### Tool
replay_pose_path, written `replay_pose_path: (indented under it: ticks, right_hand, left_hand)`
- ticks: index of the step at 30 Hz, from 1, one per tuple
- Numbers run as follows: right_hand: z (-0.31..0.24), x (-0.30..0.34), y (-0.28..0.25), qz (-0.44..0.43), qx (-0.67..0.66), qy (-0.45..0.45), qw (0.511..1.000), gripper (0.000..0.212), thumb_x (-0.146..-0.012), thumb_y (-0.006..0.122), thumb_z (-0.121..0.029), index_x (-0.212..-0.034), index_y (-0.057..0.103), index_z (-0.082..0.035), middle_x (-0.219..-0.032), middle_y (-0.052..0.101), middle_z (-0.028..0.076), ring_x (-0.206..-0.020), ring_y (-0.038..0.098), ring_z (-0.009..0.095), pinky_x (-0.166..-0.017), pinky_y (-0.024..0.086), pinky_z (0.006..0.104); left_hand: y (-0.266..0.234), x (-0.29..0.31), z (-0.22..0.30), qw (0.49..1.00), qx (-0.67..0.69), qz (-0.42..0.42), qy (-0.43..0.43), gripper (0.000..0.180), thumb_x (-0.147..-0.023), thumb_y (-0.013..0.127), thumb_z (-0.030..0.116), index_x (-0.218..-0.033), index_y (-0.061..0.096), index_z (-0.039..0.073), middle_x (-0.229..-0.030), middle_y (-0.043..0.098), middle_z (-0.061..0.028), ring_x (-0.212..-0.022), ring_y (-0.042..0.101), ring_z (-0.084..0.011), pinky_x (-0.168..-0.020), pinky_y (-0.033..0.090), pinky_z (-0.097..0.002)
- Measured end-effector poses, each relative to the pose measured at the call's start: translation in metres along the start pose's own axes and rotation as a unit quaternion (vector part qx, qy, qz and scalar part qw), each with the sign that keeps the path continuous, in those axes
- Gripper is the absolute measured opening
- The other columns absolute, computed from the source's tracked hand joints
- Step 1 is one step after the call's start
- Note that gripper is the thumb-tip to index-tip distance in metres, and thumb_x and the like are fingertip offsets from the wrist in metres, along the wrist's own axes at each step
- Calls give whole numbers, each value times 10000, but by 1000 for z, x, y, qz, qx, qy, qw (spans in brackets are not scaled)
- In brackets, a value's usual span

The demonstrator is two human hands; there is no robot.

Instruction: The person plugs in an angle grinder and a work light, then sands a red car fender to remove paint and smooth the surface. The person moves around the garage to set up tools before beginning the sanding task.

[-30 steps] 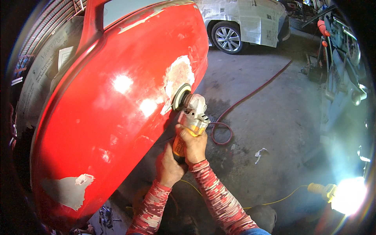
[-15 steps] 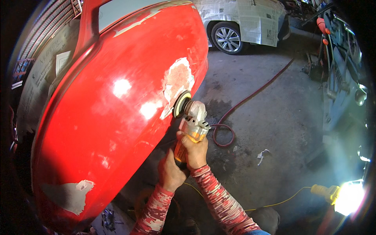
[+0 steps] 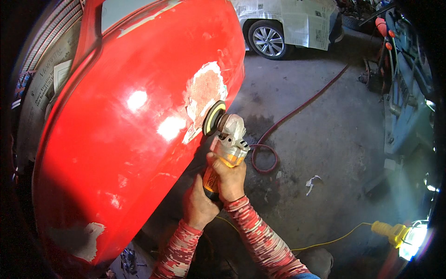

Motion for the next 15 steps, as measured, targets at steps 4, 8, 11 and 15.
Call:
replay_pose_path:
  ticks: [4,8,11,15]
  right_hand:
    - [0,-7,-2,-16,22,5,1000,237,-855,775,-85,-1057,663,-32,-920,677,19,-782,640,129,-717,527,308]
    - [-1,-12,-4,-13,27,10,1000,244,-850,776,-91,-1056,659,-35,-911,675,26,-773,647,139,-707,531,314]
    - [0,-15,-5,-14,25,27,999,257,-848,781,-102,-1062,653,-38,-905,672,25,-774,645,141,-707,530,315]
    - [0,-20,-5,-31,0,48,998,301,-847,800,-129,-1087,659,-16,-959,684,22,-819,638,126,-741,528,303]
  left_hand:
    - [1,-2,5,1000,-6,16,10,680,-661,873,197,-1217,536,-1,-979,683,-264,-967,654,-489,-768,532,-515]
    - [0,-5,11,999,18,32,22,538,-694,813,157,-1118,532,-18,-929,667,-289,-969,620,-534,-755,493,-563]
    - [1,-8,15,999,-6,29,22,631,-679,827,144,-1223,538,5,-996,679,-263,-973,650,-490,-774,524,-520]
    - [7,-10,15,1000,-15,21,0,674,-671,826,124,-1272,541,13,-1022,684,-247,-969,665,-469,-782,539,-502]
Point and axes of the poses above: each hand's wrist, its own x-axis away from the middle knuckle, its own y-axis out of the palm, z = x × y, the point moved 10 cm from there along -x, towards the middle knuckle
